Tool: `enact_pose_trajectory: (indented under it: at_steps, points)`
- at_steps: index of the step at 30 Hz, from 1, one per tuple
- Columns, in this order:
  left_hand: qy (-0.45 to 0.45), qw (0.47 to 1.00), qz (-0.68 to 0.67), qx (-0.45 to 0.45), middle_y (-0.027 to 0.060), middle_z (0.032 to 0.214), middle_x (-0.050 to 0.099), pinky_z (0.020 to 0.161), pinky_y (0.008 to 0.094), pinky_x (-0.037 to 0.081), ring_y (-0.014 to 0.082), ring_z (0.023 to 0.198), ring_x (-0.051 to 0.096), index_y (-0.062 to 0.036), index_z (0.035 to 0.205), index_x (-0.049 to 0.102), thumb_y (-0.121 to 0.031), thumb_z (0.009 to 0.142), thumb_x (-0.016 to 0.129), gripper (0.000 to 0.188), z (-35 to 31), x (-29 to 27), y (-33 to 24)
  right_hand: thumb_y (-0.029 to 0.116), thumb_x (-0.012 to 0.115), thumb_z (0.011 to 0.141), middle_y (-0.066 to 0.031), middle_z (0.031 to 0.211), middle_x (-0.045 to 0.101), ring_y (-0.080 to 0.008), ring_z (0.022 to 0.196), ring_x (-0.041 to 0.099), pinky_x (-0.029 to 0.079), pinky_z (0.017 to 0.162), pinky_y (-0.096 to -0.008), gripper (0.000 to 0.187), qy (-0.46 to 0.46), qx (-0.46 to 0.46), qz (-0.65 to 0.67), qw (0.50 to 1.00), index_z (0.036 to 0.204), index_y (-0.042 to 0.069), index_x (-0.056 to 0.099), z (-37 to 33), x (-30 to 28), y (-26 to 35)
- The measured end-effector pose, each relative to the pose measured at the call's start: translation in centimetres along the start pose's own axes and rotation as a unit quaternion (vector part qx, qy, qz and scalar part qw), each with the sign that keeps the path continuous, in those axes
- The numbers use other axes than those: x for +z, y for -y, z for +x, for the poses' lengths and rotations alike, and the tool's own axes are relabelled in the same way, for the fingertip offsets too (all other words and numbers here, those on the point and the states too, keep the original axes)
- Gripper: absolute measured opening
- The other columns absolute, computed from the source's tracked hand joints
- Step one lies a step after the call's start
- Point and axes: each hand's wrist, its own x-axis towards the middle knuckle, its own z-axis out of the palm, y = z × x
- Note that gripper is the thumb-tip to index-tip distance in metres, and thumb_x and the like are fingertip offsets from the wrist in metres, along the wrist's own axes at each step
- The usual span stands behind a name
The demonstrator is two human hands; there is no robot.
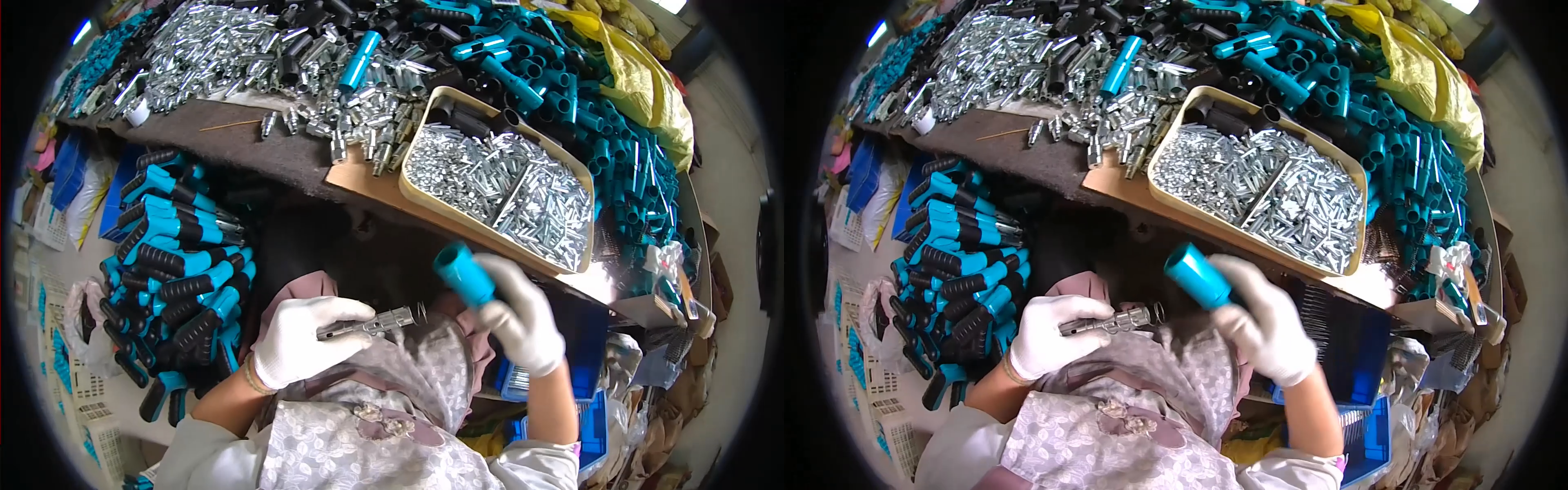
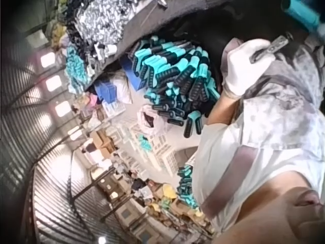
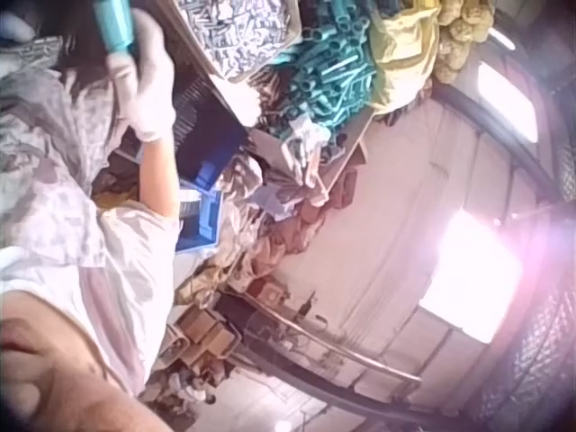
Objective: Assembling manual handles by inserting internal metal mechanisms into plastic housings.
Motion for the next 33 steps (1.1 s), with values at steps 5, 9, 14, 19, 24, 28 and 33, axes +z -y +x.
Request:
enact_pose_trajectory:
  at_steps: [5,9,14,19,24,28,33]
  points:
    - [-0.008,0.999,0.031,0.016,0.0136,0.093,0.074,0.072,0.0292,0.058,0.0227,0.081,0.074,0.0002,0.104,0.071,-0.006,0.078,0.08,0.028,-1.5,-1.1,0.0,0.045,0.059,0.098,-0.01,0.096,0.066,-0.0133,0.075,0.058,0.05,0.071,-0.027,0.057,0.078,0.083,0.08,0.99,0.129,-0.003,0.06,-2.7,2.7,-0.2]
    - [0.043,0.995,0.069,0.065,0.0123,0.089,0.073,0.066,0.0321,0.056,0.0263,0.075,0.071,-0.0027,0.104,0.072,-0.011,0.078,0.08,0.028,-1.8,-1.3,1.0,0.019,0.071,0.088,-0.0161,0.107,0.069,-0.0308,0.095,0.067,0.053,0.088,-0.0364,0.04,0.146,0.062,0.049,0.986,0.124,0.001,0.065,-2.2,1.7,0.1]
    - [0.116,0.988,0.031,0.094,0.0125,0.085,0.071,0.065,0.0341,0.055,0.0276,0.073,0.07,-0.0045,0.103,0.072,-0.016,0.076,0.083,0.032,-1.4,-0.9,0.8,0.011,0.081,0.078,-0.0144,0.101,0.07,-0.027,0.089,0.068,0.053,0.084,-0.0347,0.039,0.197,0.002,0.032,0.98,0.114,0.002,0.07,-1.6,1.8,1.1]
    - [0.097,0.984,0.081,0.128,0.0101,0.073,0.066,0.061,0.0358,0.049,0.0283,0.06,0.063,-0.008,0.106,0.071,-0.027,0.075,0.084,0.038,-1.5,0.2,0.7,0.016,0.077,0.083,-0.0143,0.107,0.071,-0.0211,0.095,0.068,0.052,0.087,-0.0324,0.041,0.171,0.118,0.098,0.973,0.118,-0.001,0.067,-2.0,5.1,3.0]
    - [0.196,0.977,0.027,0.079,0.0152,0.113,0.07,0.081,0.0363,0.057,0.0304,0.092,0.072,-0.009,0.123,0.066,-0.035,0.08,0.08,0.052,-2.3,0.0,-0.3,0.016,0.074,0.087,-0.0069,0.093,0.068,-0.0113,0.078,0.062,0.05,0.066,-0.0246,0.049,0.258,0.314,0.246,0.88,0.129,-0.003,0.059,-1.8,4.8,2.7]
    - [0.225,0.97,0.041,0.087,0.0175,0.107,0.07,0.081,0.0377,0.057,0.0326,0.092,0.071,-0.0083,0.128,0.063,-0.036,0.08,0.079,0.058,-2.1,0.7,-0.6,0.016,0.074,0.087,-0.0091,0.096,0.069,-0.0127,0.082,0.064,0.051,0.071,-0.0262,0.05,0.251,0.265,0.231,0.902,0.13,-0.004,0.058,-2.3,5.6,2.7]
    - [0.251,0.958,0.065,0.124,0.0144,0.093,0.069,0.07,0.0366,0.057,0.0314,0.08,0.07,-0.0048,0.124,0.062,-0.036,0.081,0.08,0.056,-2.3,3.2,0.8,0.021,0.077,0.083,-0.0157,0.112,0.068,-0.0192,0.1,0.065,0.05,0.091,-0.0303,0.056,0.268,0.206,0.211,0.917,0.129,-0.005,0.059,-2.1,7.5,1.3]
